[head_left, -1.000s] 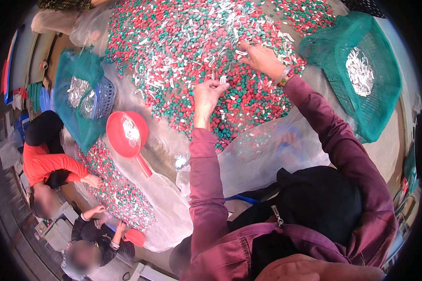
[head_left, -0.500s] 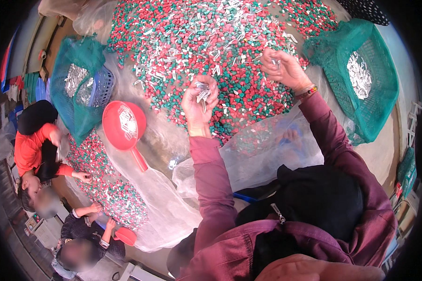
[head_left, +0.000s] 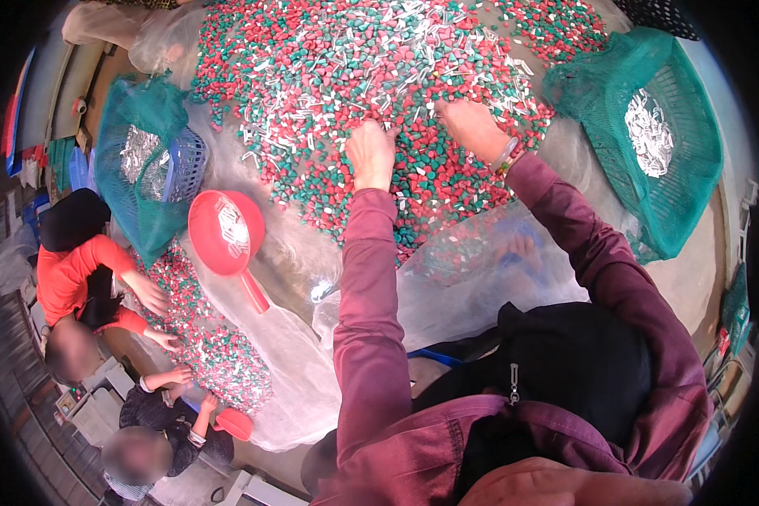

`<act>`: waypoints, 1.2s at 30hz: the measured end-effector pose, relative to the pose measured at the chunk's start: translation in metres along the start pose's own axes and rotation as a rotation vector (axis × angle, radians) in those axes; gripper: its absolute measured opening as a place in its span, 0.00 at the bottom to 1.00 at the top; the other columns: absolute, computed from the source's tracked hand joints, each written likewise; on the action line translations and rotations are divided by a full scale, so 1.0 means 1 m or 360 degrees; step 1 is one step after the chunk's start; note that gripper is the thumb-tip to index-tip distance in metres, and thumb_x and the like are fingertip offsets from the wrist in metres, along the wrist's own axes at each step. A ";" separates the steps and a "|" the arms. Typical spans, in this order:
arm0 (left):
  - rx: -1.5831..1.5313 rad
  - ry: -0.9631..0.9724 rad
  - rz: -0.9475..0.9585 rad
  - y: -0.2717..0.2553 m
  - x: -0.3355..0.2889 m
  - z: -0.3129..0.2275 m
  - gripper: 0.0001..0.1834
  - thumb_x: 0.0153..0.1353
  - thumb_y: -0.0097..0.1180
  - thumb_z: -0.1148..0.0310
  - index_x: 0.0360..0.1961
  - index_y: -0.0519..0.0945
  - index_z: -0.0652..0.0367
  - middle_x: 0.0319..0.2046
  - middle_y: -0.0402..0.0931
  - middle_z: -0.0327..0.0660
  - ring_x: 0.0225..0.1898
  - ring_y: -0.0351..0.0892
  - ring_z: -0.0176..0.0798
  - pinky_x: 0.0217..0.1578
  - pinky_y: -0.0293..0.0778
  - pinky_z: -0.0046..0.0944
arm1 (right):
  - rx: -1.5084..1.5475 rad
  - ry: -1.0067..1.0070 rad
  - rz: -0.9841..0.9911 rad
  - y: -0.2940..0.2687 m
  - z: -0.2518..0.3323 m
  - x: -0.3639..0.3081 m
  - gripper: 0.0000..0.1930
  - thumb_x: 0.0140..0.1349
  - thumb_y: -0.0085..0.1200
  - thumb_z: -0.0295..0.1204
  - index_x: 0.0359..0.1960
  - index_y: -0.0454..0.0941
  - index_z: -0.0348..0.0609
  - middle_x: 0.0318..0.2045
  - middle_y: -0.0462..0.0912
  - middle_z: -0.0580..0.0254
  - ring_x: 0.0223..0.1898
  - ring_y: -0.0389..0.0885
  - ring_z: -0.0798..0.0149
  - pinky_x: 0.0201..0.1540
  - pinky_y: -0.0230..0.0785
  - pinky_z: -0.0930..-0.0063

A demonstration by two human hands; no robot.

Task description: The person sorts a large pile of red and green capsules by hand, picking up individual units and placing them into a green basket. Other workers are visible nearby performing similar sorting tasks.

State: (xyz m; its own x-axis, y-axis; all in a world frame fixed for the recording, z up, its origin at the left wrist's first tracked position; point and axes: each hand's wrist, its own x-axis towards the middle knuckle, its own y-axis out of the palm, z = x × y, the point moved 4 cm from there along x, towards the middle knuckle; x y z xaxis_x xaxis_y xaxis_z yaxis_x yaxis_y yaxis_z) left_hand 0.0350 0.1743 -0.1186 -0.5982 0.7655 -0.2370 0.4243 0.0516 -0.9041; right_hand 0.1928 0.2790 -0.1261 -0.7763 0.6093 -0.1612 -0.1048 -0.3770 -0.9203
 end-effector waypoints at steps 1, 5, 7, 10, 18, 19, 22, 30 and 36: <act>0.0007 0.0018 -0.0007 0.002 0.001 -0.002 0.19 0.49 0.68 0.56 0.28 0.82 0.65 0.27 0.80 0.57 0.34 0.81 0.59 0.36 0.73 0.51 | -0.0042 -0.0061 0.0028 0.003 0.002 -0.001 0.06 0.58 0.49 0.26 0.34 0.76 0.38 0.27 0.81 0.48 0.34 0.82 0.47 0.37 0.73 0.54; -0.0247 0.0042 0.0025 -0.003 -0.002 0.002 0.14 0.51 0.66 0.61 0.25 0.82 0.64 0.24 0.80 0.52 0.28 0.81 0.48 0.29 0.74 0.46 | 0.0058 -0.0060 0.0043 0.009 -0.008 0.004 0.08 0.55 0.49 0.26 0.35 0.77 0.39 0.28 0.81 0.47 0.35 0.81 0.46 0.38 0.73 0.55; -0.0908 -0.0166 0.0261 -0.004 -0.010 0.014 0.11 0.52 0.64 0.64 0.26 0.81 0.62 0.21 0.77 0.43 0.22 0.75 0.39 0.21 0.69 0.40 | 0.0368 -0.0073 0.0044 0.007 -0.013 0.007 0.08 0.56 0.50 0.28 0.33 0.77 0.38 0.28 0.81 0.49 0.33 0.81 0.48 0.37 0.72 0.56; -0.2563 -0.0448 0.0521 -0.008 -0.036 0.027 0.07 0.54 0.58 0.67 0.29 0.76 0.57 0.19 0.66 0.32 0.17 0.61 0.27 0.12 0.56 0.27 | 0.1252 -0.0029 -0.0004 -0.011 -0.017 0.003 0.09 0.59 0.53 0.31 0.31 0.77 0.37 0.24 0.78 0.66 0.26 0.76 0.68 0.32 0.69 0.70; -0.4102 -0.0302 0.0561 0.008 -0.060 0.010 0.09 0.56 0.46 0.63 0.33 0.73 0.56 0.32 0.70 0.41 0.28 0.70 0.39 0.18 0.66 0.31 | 0.2318 0.0304 0.0614 -0.034 0.024 -0.003 0.02 0.66 0.48 0.30 0.37 0.72 0.49 0.24 0.67 0.81 0.24 0.63 0.84 0.21 0.52 0.89; -0.4110 -0.0292 0.0578 0.009 -0.062 0.007 0.10 0.56 0.46 0.63 0.36 0.74 0.56 0.34 0.73 0.43 0.32 0.74 0.42 0.22 0.71 0.34 | 0.2201 0.0213 0.0568 -0.039 0.029 -0.003 0.02 0.67 0.46 0.30 0.38 0.70 0.48 0.24 0.68 0.77 0.25 0.65 0.82 0.22 0.56 0.88; -0.3986 -0.0359 0.0431 0.004 -0.069 0.000 0.18 0.63 0.45 0.54 0.40 0.75 0.58 0.38 0.77 0.44 0.39 0.78 0.45 0.33 0.77 0.39 | 0.2294 0.0135 0.0585 -0.046 0.046 -0.001 0.03 0.68 0.44 0.29 0.40 0.69 0.47 0.25 0.70 0.73 0.25 0.68 0.79 0.22 0.59 0.86; -0.4359 -0.0494 0.0349 0.032 -0.079 -0.012 0.26 0.67 0.39 0.46 0.49 0.75 0.57 0.44 0.78 0.43 0.47 0.77 0.46 0.54 0.70 0.48 | 0.0056 -0.0984 -0.0137 -0.077 0.146 -0.041 0.08 0.57 0.49 0.23 0.38 0.75 0.39 0.44 0.76 0.53 0.45 0.76 0.53 0.46 0.68 0.64; -0.4314 -0.0876 -0.0029 -0.029 -0.077 0.007 0.14 0.66 0.44 0.60 0.38 0.77 0.58 0.38 0.78 0.45 0.41 0.78 0.46 0.46 0.76 0.47 | 0.0508 -0.0961 -0.0523 -0.145 0.168 -0.065 0.14 0.53 0.54 0.20 0.43 0.77 0.39 0.46 0.76 0.55 0.50 0.73 0.51 0.53 0.65 0.61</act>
State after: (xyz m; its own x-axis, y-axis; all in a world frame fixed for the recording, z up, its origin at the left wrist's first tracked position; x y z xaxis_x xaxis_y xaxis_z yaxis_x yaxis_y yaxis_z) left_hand 0.0638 0.1097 -0.0771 -0.4519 0.6714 -0.5874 -0.3461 0.4749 0.8091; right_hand 0.1535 0.1770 0.0777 -0.8701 0.2718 0.4112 -0.4929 -0.4815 -0.7247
